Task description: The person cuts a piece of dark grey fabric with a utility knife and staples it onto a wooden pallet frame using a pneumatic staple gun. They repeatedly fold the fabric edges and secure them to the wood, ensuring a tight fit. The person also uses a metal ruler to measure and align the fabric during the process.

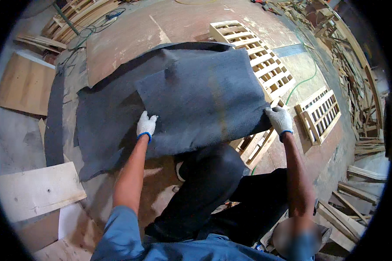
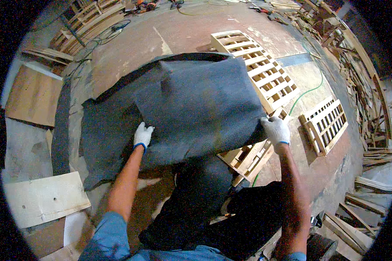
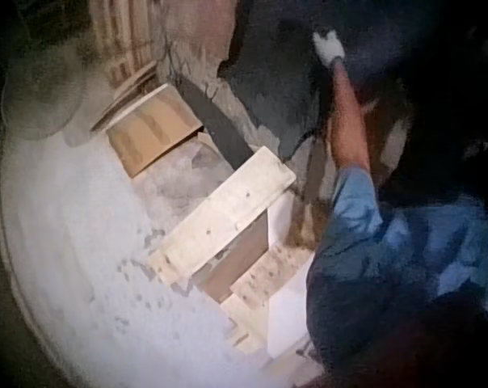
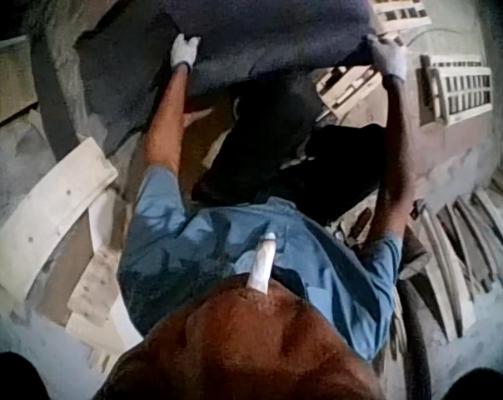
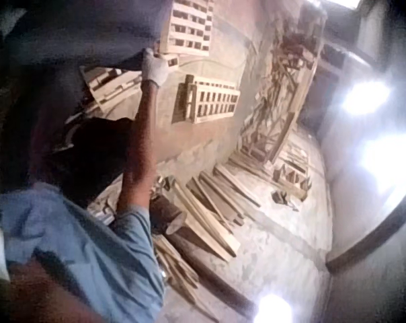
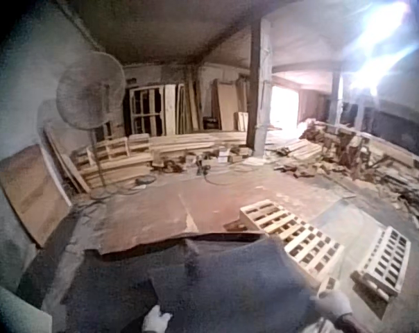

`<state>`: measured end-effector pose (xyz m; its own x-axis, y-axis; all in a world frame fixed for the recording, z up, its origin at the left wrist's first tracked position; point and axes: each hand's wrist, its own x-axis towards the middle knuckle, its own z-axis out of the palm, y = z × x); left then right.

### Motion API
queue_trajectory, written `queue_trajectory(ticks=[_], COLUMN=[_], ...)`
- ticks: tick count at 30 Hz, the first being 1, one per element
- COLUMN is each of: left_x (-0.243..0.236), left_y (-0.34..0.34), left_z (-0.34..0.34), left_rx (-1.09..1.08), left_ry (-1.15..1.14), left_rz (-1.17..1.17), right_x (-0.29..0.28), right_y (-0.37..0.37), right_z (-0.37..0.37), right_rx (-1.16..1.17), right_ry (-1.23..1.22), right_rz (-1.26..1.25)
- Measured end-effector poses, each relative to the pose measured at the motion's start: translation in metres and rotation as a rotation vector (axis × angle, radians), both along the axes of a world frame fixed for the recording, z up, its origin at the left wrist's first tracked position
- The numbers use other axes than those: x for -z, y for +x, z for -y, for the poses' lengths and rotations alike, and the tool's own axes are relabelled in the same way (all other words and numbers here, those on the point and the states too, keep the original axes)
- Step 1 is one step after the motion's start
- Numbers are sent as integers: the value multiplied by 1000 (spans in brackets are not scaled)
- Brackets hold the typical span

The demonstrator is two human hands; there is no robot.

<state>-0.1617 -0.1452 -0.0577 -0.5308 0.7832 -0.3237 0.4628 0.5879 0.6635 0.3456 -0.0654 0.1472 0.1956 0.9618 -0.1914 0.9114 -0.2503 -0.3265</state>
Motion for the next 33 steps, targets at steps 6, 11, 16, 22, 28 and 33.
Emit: queue_trajectory(ticks=[6, 11, 16, 22, 28, 33], left_x=[6, -86, -196, -297, -346, -318], left_y=[-64, -40, -88, -60, 22, 64], left_z=[-11, 11, 4, 62, 149, 212], left_rx=[-4, -83, -93, 103, 534, 667], left_ry=[-220, 477, 864, 980, 848, 752], left_rz=[242, 985, 735, -330, 452, 93], right_x=[-1, -2, -15, -9, -2, -64], right_y=[-28, 5, -26, -16, -6, 13], right_z=[-1, -10, -15, -24, 13, 100], right_rx=[22, 42, 183, 242, 253, 227], right_ry=[75, 66, 210, 380, 359, 368], right_rz=[-390, -338, -917, -865, -1192, -1393])
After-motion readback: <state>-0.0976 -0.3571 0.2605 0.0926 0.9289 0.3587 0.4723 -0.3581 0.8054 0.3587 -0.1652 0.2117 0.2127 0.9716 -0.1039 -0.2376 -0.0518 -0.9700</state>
